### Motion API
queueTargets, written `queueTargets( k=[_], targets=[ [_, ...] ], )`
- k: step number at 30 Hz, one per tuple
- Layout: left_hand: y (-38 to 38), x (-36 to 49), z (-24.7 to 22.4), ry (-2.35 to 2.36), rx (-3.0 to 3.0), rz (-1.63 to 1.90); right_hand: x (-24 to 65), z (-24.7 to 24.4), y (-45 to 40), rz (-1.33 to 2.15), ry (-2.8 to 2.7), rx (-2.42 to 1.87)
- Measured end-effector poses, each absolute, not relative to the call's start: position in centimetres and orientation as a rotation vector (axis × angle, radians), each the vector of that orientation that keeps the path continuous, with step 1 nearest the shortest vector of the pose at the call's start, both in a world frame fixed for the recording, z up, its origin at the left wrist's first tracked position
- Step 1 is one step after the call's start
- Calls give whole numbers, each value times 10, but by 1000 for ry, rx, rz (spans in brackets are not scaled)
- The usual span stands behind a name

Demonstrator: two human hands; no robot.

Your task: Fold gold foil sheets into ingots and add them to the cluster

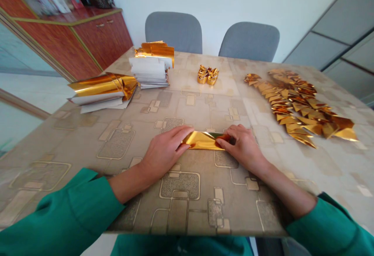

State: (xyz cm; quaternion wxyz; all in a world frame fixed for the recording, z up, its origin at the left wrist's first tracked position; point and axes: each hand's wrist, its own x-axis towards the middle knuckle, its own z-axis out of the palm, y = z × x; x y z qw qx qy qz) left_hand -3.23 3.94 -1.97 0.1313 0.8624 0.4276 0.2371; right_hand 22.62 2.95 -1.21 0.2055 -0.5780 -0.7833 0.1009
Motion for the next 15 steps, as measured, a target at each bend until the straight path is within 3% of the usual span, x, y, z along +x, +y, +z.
queueTargets(
  k=[15],
  targets=[
    [43,-32,-16,1319,2531,581,220,-16,30,-30,-2210,-1739]
  ],
)
